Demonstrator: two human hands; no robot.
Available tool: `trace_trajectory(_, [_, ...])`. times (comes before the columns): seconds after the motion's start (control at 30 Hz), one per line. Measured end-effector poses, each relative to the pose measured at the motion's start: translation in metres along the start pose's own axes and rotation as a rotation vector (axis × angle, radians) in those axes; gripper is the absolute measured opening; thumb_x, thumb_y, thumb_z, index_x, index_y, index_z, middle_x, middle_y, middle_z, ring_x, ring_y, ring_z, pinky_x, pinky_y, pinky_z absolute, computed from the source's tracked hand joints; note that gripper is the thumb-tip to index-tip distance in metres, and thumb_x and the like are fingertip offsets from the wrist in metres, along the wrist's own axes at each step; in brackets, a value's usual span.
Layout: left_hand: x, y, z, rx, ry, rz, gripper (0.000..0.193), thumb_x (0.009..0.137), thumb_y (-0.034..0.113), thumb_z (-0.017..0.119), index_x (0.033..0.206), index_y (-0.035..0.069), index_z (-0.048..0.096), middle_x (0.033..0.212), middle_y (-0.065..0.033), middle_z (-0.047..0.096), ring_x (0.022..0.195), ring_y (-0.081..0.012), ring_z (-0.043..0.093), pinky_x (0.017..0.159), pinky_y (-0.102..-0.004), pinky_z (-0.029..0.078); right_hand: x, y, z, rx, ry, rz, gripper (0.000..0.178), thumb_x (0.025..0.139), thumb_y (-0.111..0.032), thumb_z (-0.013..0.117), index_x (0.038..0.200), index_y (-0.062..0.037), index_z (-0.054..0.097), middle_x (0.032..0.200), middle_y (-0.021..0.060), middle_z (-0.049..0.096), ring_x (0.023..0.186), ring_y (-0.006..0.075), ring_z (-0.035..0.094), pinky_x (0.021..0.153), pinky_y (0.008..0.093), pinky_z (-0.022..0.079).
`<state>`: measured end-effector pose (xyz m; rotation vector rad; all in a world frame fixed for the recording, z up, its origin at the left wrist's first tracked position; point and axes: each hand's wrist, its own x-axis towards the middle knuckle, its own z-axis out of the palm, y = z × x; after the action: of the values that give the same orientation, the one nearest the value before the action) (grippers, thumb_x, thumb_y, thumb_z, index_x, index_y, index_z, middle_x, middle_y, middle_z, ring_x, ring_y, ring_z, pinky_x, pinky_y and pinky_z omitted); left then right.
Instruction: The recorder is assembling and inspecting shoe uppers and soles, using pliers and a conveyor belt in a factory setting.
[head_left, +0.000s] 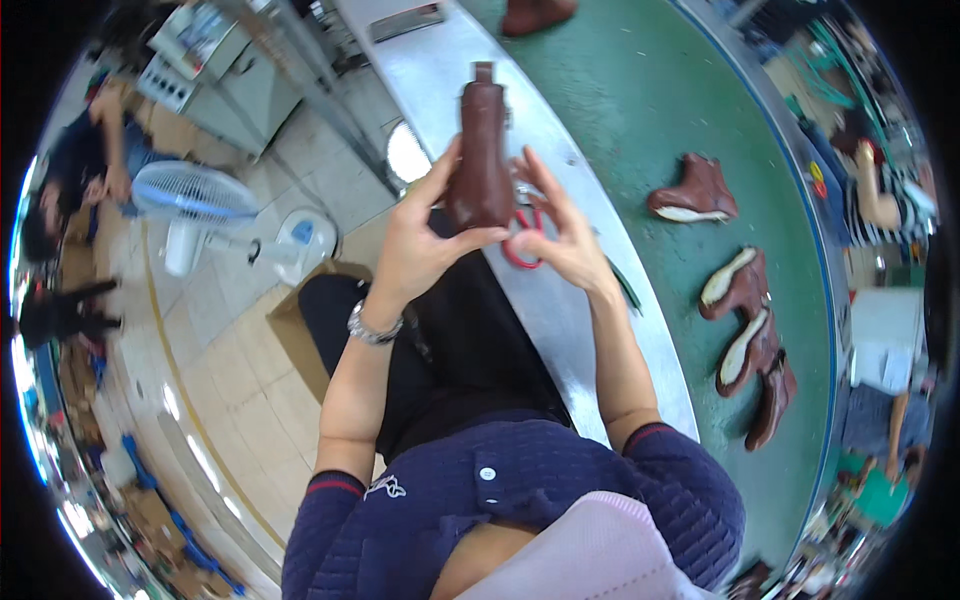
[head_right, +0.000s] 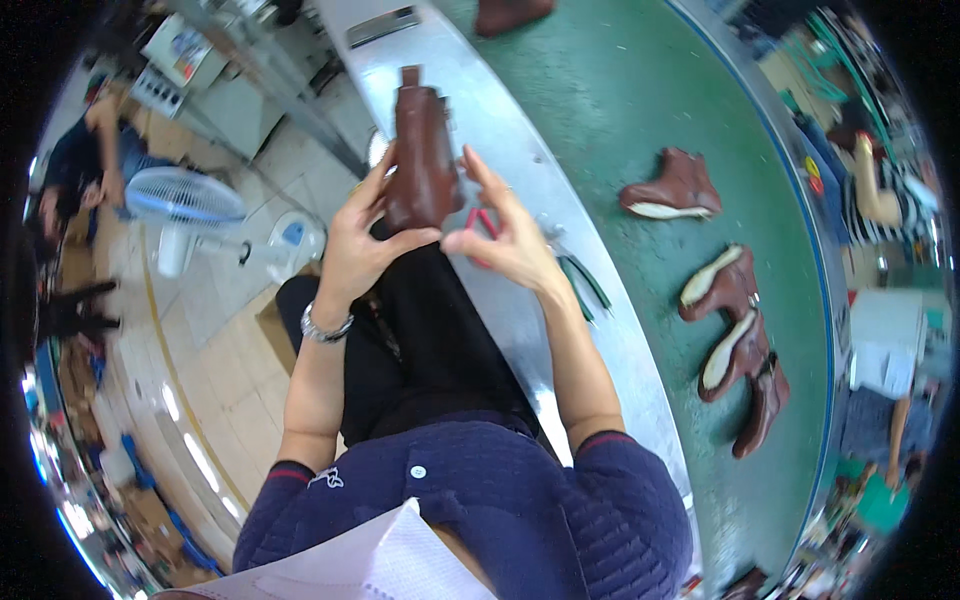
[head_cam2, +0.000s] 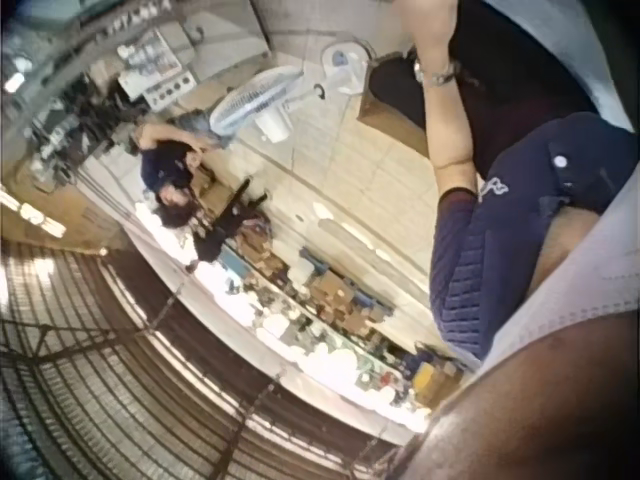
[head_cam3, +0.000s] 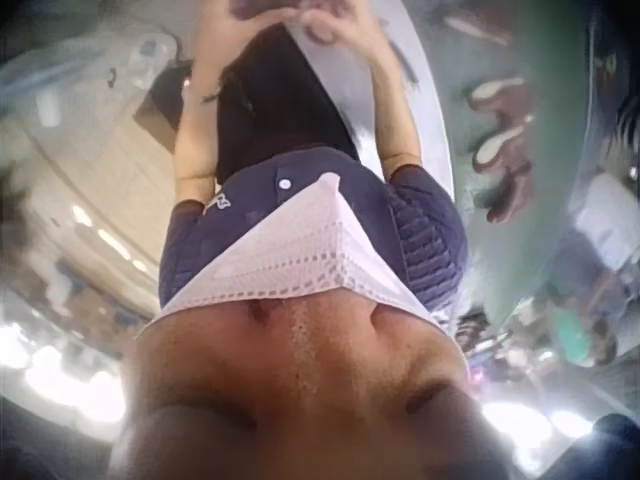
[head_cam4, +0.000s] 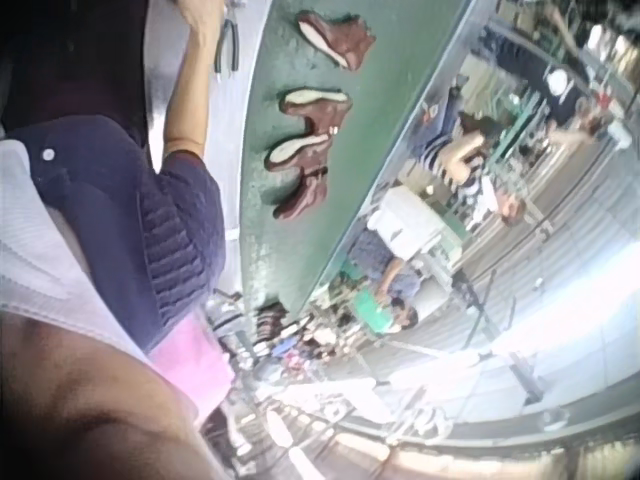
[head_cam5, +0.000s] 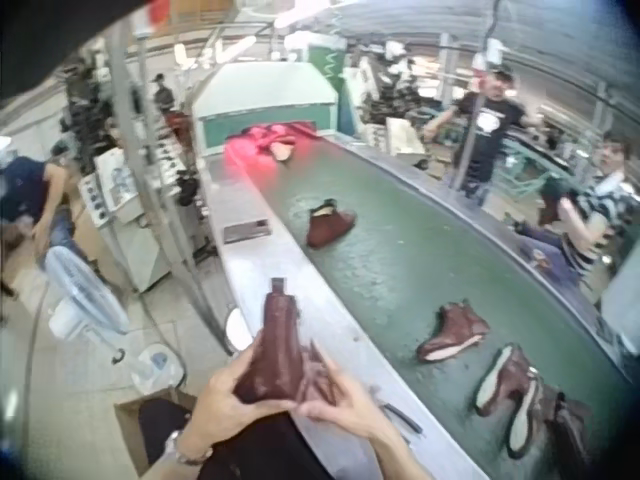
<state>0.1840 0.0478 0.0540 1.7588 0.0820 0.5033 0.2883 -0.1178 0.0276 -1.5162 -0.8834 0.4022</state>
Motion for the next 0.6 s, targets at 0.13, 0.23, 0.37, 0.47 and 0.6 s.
trace_trajectory(0.13, [-0.005,0.011,-0.005,0.009,-0.049,-0.087,0.09,0.064,0.018,0.083,0.139,0.002,0.036,0.133,-0.0141,0.049,0.119,-0.0198,0.05,0.1,-0.0338,0.039,0.005,0.041,0.023,-0.134,-0.096,0.08,0.106,0.067,-0.023,0.078,0.147,-0.0087,0.011,0.141,0.0198,0.037,0.13,0.0301,0.037,0.107,0.0371,0.028])
trace_trajectory(0.23, [-0.002,0.01,0.006,0.128,-0.094,-0.032,0.09,0.063,0.02,0.084,0.138,0.003,0.037,0.132,-0.0139,0.05,0.119,-0.0204,0.05,0.1,-0.0336,0.039,0.015,0.062,0.035,-0.099,0.081,0.041,0.105,0.067,-0.02,0.079,0.147,-0.008,0.012,0.139,0.019,0.037,0.129,0.0291,0.039,0.106,0.0381,0.03])
trace_trajectory(0.37, [-0.002,0.006,0.018,0.112,-0.019,-0.051,0.085,0.068,0.024,0.081,0.137,0.0,0.037,0.131,-0.0172,0.05,0.117,-0.0223,0.051,0.099,-0.0333,0.039,0.018,0.071,0.032,0.14,0.09,0.041,0.105,0.064,-0.014,0.08,0.145,-0.0072,0.014,0.136,0.0164,0.04,0.126,0.0262,0.041,0.104,0.0374,0.034])
trace_trajectory(0.47, [-0.011,0.006,0.01,0.038,0.052,-0.099,0.075,0.077,0.023,0.075,0.137,-0.001,0.037,0.133,-0.0187,0.047,0.119,-0.025,0.05,0.099,-0.0355,0.039,0.012,0.066,0.034,0.252,0.149,0.091,0.1,0.063,-0.015,0.082,0.142,-0.0024,0.021,0.135,0.0155,0.04,0.124,0.024,0.042,0.104,0.0359,0.034])
trace_trajectory(0.6, [-0.033,-0.003,-0.006,0.059,0.099,-0.227,0.066,0.082,0.021,0.071,0.137,0.002,0.039,0.133,-0.0179,0.047,0.117,-0.0268,0.052,0.097,-0.0373,0.041,0.009,0.072,0.01,0.353,0.402,0.189,0.074,0.069,-0.013,0.078,0.13,0.0043,0.039,0.119,0.0141,0.054,0.107,0.0214,0.055,0.092,0.0326,0.043])
